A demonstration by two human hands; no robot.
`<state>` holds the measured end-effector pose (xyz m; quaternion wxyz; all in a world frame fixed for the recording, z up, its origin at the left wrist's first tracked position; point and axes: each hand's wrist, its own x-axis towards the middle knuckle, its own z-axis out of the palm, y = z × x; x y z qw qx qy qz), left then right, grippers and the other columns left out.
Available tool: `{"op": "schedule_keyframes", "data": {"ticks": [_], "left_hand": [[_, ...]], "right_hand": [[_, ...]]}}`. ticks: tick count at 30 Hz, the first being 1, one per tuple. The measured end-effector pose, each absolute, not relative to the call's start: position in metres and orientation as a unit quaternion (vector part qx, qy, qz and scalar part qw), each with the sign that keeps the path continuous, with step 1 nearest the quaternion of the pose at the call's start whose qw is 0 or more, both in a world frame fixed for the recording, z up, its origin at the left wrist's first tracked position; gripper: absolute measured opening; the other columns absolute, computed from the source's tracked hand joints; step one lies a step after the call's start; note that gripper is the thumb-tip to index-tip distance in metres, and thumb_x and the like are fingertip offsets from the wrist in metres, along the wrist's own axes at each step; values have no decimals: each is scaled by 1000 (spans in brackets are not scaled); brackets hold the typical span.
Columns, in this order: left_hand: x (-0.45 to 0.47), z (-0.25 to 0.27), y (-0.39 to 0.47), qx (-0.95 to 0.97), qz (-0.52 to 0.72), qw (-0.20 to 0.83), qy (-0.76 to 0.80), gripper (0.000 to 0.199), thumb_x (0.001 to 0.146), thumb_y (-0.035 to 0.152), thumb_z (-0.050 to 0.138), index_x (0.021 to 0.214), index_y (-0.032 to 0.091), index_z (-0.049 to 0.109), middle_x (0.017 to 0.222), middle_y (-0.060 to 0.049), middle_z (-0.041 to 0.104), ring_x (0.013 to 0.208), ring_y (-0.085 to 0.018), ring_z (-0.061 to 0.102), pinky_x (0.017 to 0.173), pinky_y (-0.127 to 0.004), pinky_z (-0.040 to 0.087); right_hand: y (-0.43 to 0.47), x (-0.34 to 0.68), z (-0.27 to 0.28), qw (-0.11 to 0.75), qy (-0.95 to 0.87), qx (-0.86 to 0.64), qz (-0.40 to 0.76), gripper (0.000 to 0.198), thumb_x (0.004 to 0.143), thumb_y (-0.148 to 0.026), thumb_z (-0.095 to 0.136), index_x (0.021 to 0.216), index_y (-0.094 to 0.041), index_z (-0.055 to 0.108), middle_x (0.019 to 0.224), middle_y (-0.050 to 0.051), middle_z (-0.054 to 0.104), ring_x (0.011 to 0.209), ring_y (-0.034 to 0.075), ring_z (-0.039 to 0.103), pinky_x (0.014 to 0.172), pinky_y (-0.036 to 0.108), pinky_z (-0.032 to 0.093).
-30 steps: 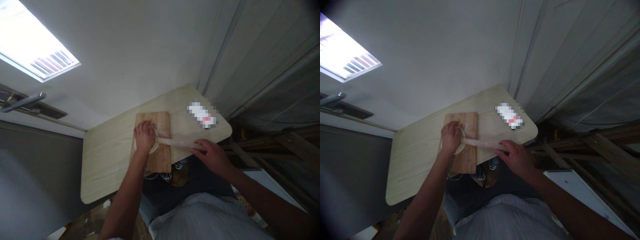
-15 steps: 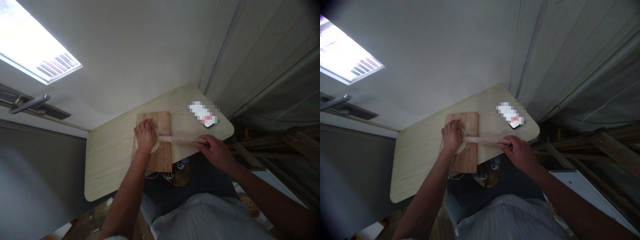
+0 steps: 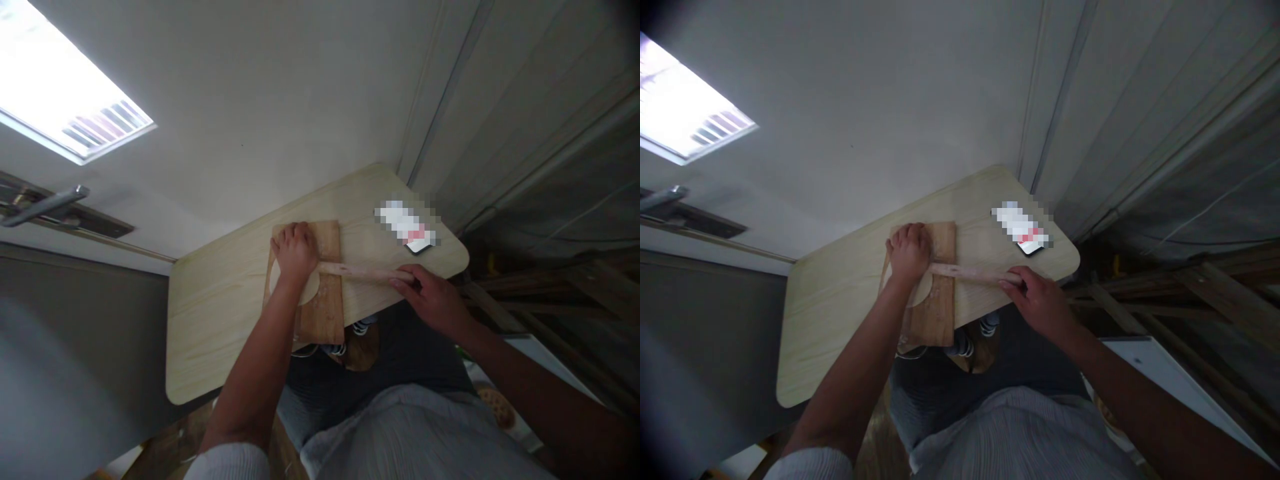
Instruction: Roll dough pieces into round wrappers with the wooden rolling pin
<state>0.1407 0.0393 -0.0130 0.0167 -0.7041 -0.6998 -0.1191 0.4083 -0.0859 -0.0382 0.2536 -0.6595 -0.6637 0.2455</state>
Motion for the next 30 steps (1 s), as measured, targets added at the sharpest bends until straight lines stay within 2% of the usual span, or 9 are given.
{"op": "schedule_keyframes", "data": {"ticks": [10, 20, 30], "left_hand": [[135, -14, 22, -712, -112, 12, -693, 41, 102, 32, 32, 134, 26, 55, 140, -11, 58, 131, -30, 48, 114, -56, 30], [128, -15, -7, -707, -121, 5, -697, 43, 96, 23, 39, 137, 27, 53, 144, -8, 55, 134, -27, 46, 114, -52, 31], [130, -13, 14, -715, -112, 6, -690, 47, 91, 20, 42, 137, 26, 53, 144, -11, 54, 135, -30, 44, 113, -57, 30]], "right_hand": [[-88, 411, -40, 264, -675, -644, 246, 34, 90, -50, 60, 109, -22, 65, 92, 6, 73, 77, 22, 68, 71, 33, 51], [-89, 411, -38, 263, -685, -636, 240, 35, 89, -50, 61, 108, -21, 67, 93, 8, 74, 76, 23, 69, 72, 36, 53], [-84, 412, -41, 266, -664, -650, 258, 36, 89, -51, 61, 111, -23, 65, 89, 6, 73, 75, 23, 68, 69, 35, 52]]}}
